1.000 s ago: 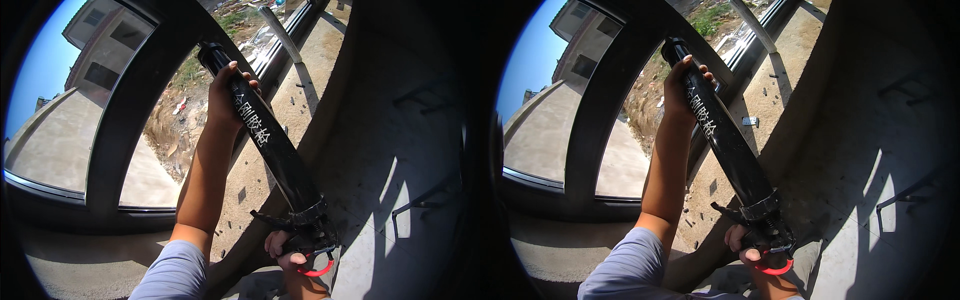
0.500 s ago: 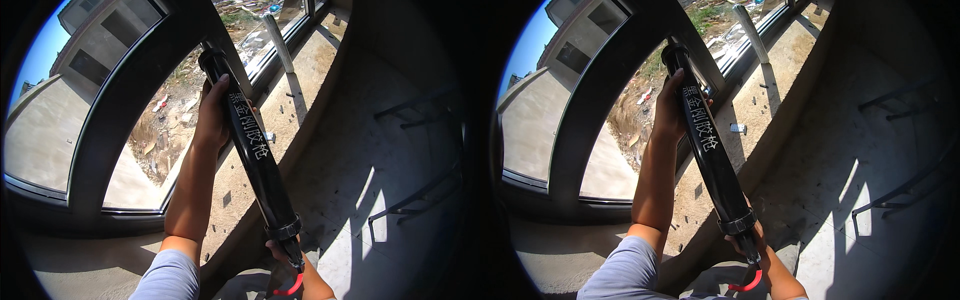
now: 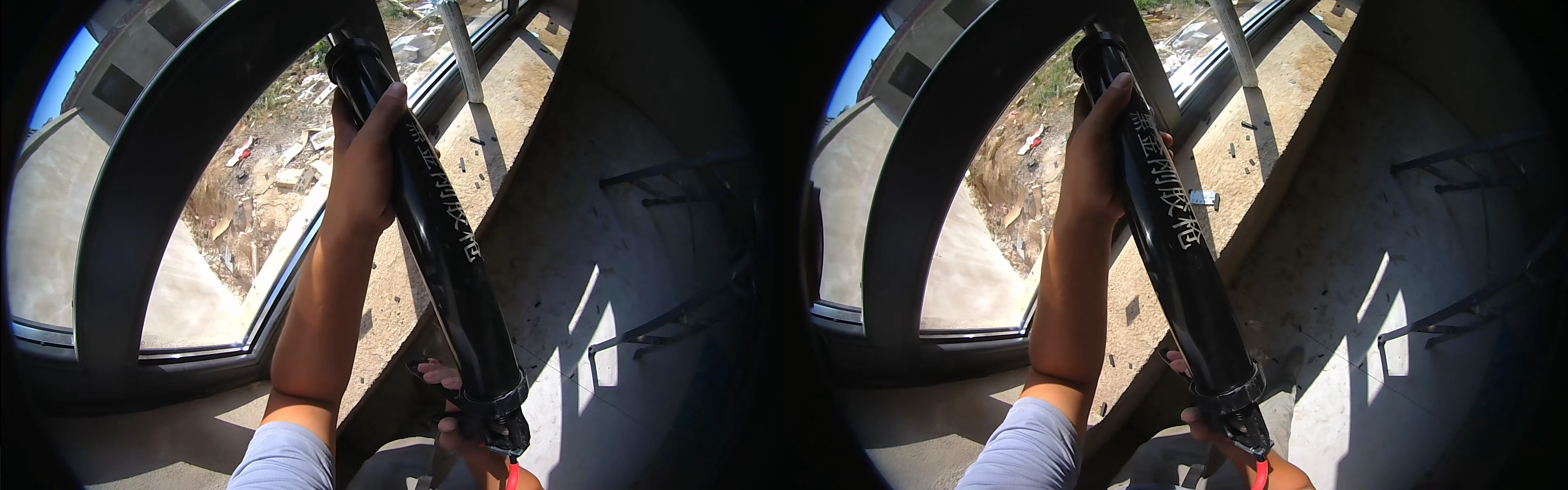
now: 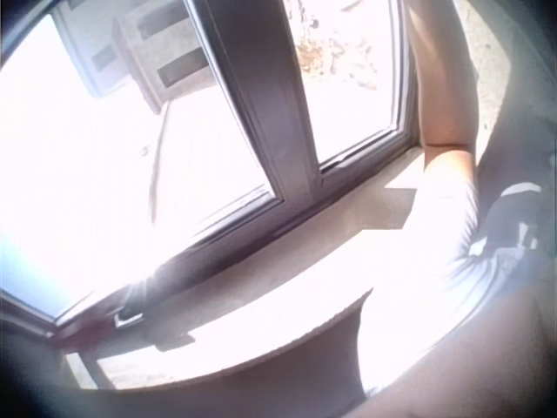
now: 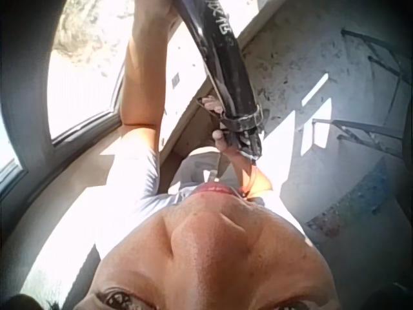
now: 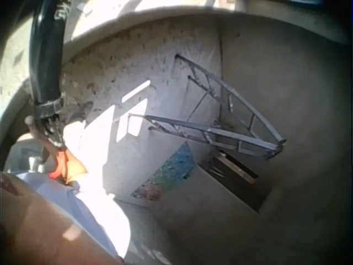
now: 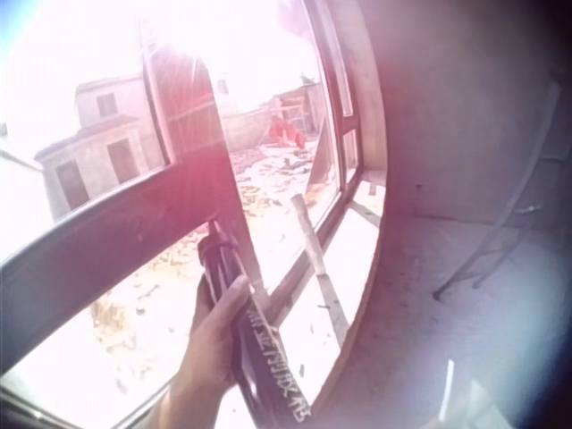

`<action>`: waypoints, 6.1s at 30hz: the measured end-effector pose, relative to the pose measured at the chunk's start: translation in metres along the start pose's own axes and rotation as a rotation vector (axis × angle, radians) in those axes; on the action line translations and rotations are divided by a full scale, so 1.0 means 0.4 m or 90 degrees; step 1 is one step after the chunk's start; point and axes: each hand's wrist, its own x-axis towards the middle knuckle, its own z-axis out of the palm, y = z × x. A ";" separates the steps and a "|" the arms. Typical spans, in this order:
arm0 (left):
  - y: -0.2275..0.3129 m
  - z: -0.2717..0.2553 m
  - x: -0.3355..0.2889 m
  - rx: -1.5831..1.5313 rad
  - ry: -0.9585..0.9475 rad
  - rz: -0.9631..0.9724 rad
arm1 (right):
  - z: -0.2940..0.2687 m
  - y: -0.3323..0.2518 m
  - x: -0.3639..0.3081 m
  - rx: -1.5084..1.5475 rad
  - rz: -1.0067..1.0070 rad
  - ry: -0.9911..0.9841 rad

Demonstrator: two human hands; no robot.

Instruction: The person applies sealant along the edges of a window frame using a caulking gun. They retrieve a new sealant cartridge, cut the tip, and reload the gun before continuing to apply sealant to different sections of the frame.

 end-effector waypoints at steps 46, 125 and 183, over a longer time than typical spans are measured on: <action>-0.182 -0.127 -0.061 0.013 0.021 -0.235 | 0.115 0.232 -0.160 0.023 0.072 0.188; -0.332 -0.007 0.159 -0.219 0.273 -0.464 | -0.264 -0.492 0.298 -0.125 0.324 -0.001; -0.169 -0.026 0.137 -0.128 0.375 -0.597 | -0.128 -0.597 0.340 -0.086 0.515 -0.012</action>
